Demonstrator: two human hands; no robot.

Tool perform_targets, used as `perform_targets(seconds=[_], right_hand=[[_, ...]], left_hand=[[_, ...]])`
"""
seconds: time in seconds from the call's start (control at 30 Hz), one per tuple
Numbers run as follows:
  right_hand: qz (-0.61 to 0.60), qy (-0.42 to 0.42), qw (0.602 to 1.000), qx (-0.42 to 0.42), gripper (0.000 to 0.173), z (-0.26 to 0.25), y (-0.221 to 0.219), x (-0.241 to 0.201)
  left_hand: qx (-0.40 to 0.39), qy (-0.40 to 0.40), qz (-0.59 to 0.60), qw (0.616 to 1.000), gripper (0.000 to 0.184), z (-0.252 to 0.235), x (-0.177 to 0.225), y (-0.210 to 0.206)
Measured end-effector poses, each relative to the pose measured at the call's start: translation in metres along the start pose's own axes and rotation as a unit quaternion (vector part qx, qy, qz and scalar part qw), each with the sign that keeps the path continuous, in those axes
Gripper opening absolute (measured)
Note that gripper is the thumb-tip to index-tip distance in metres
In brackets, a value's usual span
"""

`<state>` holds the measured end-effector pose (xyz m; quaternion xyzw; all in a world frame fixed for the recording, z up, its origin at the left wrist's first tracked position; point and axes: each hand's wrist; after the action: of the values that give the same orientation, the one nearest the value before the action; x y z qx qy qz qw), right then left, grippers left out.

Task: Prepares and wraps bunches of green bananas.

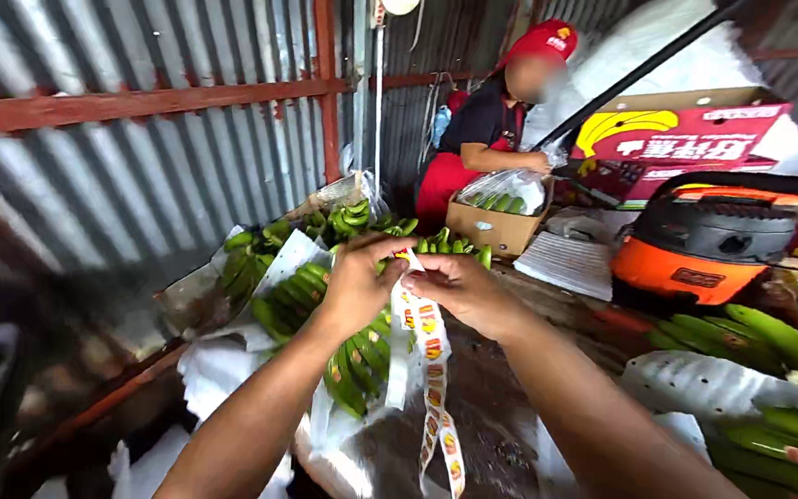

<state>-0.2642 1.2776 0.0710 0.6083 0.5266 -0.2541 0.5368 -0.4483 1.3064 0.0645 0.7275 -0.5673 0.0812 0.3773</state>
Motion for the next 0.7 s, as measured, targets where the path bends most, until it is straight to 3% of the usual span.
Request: perform_targets(seconds=[0.1, 0.17, 0.27, 0.33, 0.5, 0.7], right_hand=[[-0.058, -0.029, 0.997, 0.048, 0.034, -0.069, 0.010, 0.019], [-0.133, -0.077, 0.980, 0.124, 0.033, -0.121, 0.015, 0.036], [-0.168, -0.147, 0.951, 0.213, 0.038, -0.193, 0.007, 0.067], [-0.173, -0.167, 0.942, 0.233, 0.037, -0.237, -0.006, 0.088], [-0.152, -0.195, 0.940, 0.233, 0.023, -0.309, -0.061, 0.136], [-0.143, -0.199, 0.941, 0.231, 0.020, -0.345, -0.119, 0.169]], left_hand=[[0.021, -0.032, 0.061, 0.997, 0.014, -0.065, -0.075, 0.007], [0.041, -0.031, 0.018, 0.999, 0.013, -0.102, -0.139, 0.020], [-0.077, 0.059, -0.143, 0.985, 0.022, -0.138, -0.227, 0.040], [-0.131, 0.072, -0.170, 0.974, 0.026, -0.149, -0.270, 0.045], [-0.124, -0.040, -0.036, 0.991, 0.023, -0.143, -0.327, 0.029], [-0.031, -0.161, -0.190, 0.968, 0.006, -0.136, -0.382, 0.021]])
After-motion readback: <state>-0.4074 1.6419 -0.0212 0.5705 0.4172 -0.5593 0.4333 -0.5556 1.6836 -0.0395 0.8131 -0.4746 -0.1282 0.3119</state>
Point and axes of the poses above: each hand's wrist, its own z-axis away from the middle knuckle, its own y-axis out of the back of the hand, x = y × z, and after that the axes turned 2 degrees about -y, right-handed
